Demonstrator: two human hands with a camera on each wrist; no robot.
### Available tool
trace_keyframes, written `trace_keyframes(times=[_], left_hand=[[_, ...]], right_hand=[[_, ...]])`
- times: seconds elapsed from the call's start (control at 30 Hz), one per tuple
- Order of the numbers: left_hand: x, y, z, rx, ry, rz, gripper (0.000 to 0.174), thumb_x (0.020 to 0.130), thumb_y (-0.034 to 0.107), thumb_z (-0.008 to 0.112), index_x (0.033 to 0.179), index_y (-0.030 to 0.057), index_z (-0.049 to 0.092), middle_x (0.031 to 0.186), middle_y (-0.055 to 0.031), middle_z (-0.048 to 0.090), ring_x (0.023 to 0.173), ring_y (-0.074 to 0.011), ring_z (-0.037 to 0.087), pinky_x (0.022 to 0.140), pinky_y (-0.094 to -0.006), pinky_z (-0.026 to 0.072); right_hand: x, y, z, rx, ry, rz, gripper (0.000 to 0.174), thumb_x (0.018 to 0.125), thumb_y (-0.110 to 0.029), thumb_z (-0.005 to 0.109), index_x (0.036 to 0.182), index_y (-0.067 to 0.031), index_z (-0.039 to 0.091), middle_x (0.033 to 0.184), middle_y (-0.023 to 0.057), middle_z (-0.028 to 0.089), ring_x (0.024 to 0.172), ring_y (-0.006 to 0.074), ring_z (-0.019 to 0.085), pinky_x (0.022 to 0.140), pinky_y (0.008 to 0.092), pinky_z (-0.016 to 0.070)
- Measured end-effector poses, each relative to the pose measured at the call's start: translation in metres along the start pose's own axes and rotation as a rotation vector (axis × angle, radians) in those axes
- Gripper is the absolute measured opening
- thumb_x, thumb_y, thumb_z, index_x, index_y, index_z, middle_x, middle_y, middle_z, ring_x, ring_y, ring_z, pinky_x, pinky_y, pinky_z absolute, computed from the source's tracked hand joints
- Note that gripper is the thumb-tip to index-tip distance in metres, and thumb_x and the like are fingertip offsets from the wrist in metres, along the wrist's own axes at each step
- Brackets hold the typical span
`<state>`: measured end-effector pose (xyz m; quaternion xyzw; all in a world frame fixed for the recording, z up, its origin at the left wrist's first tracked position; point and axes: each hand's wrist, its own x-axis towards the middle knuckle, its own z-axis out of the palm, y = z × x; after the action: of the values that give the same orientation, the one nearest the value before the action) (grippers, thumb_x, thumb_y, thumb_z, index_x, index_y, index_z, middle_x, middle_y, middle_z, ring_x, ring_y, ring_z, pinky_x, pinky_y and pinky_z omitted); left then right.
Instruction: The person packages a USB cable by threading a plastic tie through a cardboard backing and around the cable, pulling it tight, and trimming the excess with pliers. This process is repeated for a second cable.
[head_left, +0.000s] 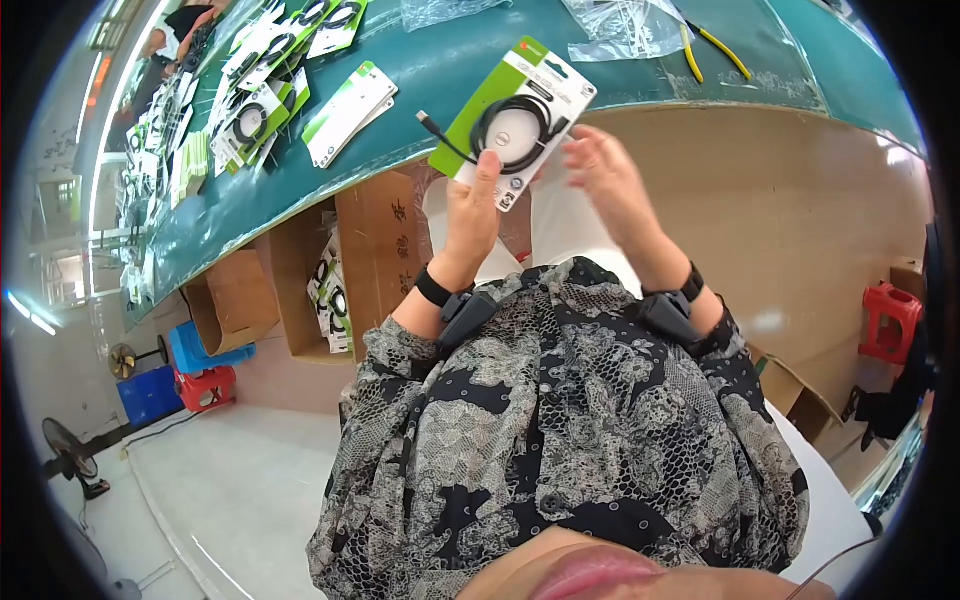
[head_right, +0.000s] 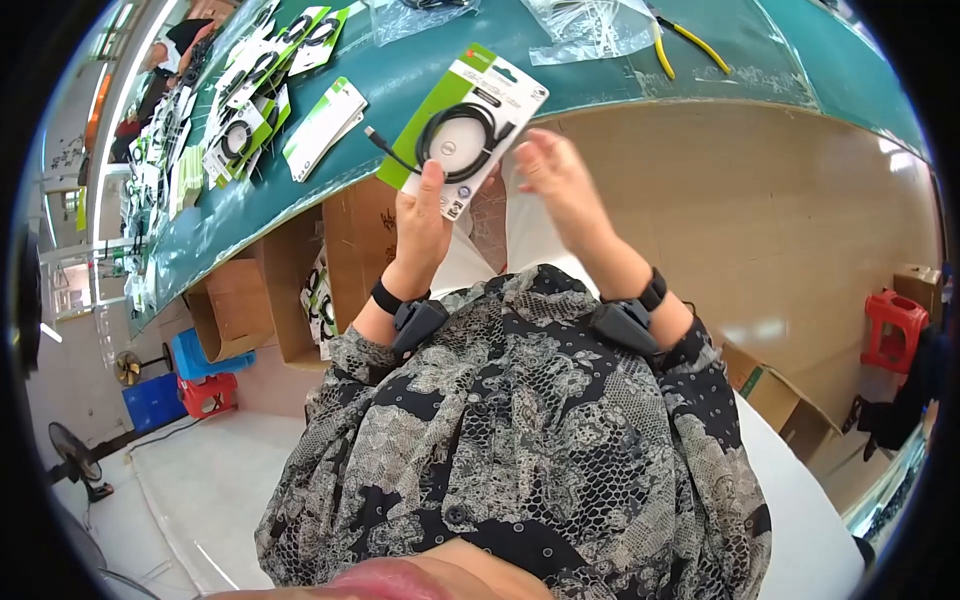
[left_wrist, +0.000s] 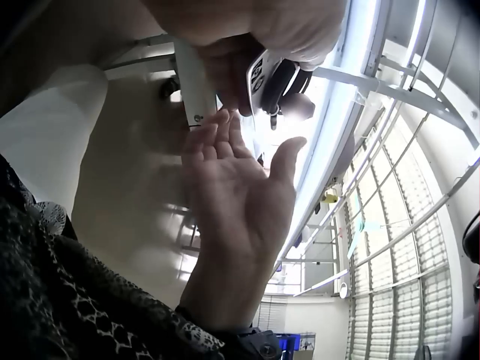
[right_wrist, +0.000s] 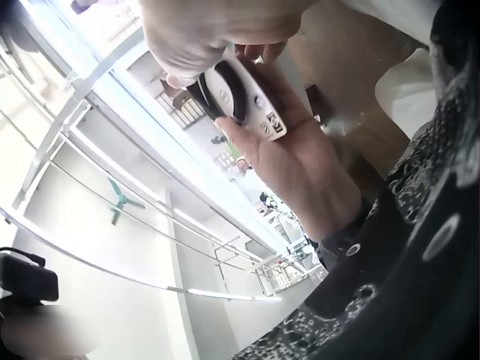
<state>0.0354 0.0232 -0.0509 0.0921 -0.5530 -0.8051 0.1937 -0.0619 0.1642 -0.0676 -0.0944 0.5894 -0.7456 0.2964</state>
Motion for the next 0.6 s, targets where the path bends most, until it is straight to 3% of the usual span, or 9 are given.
trace_keyframes(times=[0.17,0.23,0.33,0.4,0.6], left_hand=[[-0.006,-0.010,0.007,0.138,0.068,0.024,0.035,0.097,0.026,0.050,0.118,-0.0015,0.054,0.101,-0.0039,0.063,0.093,-0.0112,0.058,0.081,-0.0242,0.0454],[-0.005,-0.001,-0.001,0.162,0.086,0.031,0.034,0.096,0.025,0.051,0.117,-0.0017,0.054,0.099,-0.0035,0.063,0.094,-0.0110,0.057,0.081,-0.0242,0.0449],[-0.004,0.017,-0.019,0.533,0.118,-0.010,0.032,0.095,0.022,0.053,0.115,-0.0021,0.057,0.099,-0.0030,0.063,0.094,-0.0111,0.057,0.081,-0.0238,0.0448],[-0.006,0.015,-0.029,0.515,0.120,-0.041,0.031,0.095,0.021,0.053,0.114,-0.0023,0.058,0.099,-0.0028,0.063,0.093,-0.0109,0.057,0.081,-0.0236,0.0448],[-0.008,0.021,-0.025,0.427,0.048,-0.110,0.031,0.095,0.019,0.051,0.117,-0.0028,0.057,0.102,-0.0044,0.062,0.094,-0.0106,0.056,0.084,-0.0237,0.0441]], right_hand=[[0.006,0.002,0.018,0.251,-0.041,0.008,0.038,0.096,-0.031,0.049,0.121,-0.0032,0.046,0.105,0.0036,0.059,0.088,0.0102,0.057,0.073,0.0278,0.0498],[0.005,-0.004,0.017,0.101,-0.057,0.007,0.035,0.096,-0.028,0.051,0.117,-0.0020,0.047,0.100,0.0036,0.059,0.080,0.0089,0.058,0.064,0.0254,0.0501],[0.005,0.001,0.013,-0.010,-0.072,0.001,0.031,0.095,-0.025,0.053,0.114,-0.0009,0.047,0.096,0.0043,0.059,0.074,0.0080,0.058,0.056,0.0231,0.0495],[0.006,0.002,0.010,-0.081,-0.075,-0.029,0.028,0.094,-0.020,0.055,0.110,0.0003,0.046,0.092,0.0056,0.059,0.068,0.0075,0.059,0.047,0.0208,0.0480],[-0.005,-0.005,0.008,-0.186,-0.056,-0.076,0.026,0.091,-0.015,0.057,0.108,0.0016,0.045,0.087,0.0068,0.058,0.062,0.0078,0.058,0.042,0.0200,0.0474]])
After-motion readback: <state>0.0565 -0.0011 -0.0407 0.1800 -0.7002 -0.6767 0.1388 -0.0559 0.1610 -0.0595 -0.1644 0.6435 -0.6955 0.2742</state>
